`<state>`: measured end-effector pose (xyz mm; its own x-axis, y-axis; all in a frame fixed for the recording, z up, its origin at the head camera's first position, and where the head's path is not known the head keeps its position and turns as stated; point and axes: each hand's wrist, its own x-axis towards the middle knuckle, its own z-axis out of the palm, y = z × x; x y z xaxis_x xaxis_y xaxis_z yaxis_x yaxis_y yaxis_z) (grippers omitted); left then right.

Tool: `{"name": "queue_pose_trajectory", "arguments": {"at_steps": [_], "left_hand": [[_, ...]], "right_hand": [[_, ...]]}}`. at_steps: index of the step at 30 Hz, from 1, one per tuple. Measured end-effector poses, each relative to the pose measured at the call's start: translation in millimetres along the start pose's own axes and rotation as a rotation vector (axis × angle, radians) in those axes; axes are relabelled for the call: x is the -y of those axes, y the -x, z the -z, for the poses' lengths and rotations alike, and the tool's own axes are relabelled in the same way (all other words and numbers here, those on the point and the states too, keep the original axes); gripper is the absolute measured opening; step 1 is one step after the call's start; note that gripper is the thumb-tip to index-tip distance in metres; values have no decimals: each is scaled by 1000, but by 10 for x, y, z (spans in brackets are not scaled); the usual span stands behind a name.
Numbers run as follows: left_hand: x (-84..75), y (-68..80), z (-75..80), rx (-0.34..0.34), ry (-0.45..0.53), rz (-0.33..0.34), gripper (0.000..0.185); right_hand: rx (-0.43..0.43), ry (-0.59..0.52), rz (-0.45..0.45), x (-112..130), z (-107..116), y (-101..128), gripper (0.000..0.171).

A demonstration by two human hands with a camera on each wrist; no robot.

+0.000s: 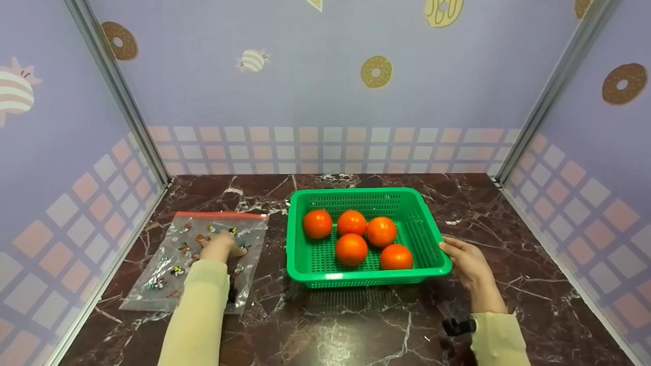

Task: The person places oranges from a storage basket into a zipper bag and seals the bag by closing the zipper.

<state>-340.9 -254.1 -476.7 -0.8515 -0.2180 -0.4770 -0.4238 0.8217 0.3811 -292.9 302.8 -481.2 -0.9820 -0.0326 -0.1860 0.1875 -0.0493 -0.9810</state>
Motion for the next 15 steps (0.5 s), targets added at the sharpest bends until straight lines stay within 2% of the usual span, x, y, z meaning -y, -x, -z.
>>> {"name": "queue_pose_trajectory", "arguments": {"at_steps": [4,9,15], "left_hand": [[29,14,21,8,-99,-118,94],[98,46,34,41,-105,-249,98],[171,26,21,50,-101,-393,98]], "right_hand": [[10,-13,12,-1,11,4,64],[7,-22,3,-6,11,9,64],[16,0,16,-8,8,11,65]]}}
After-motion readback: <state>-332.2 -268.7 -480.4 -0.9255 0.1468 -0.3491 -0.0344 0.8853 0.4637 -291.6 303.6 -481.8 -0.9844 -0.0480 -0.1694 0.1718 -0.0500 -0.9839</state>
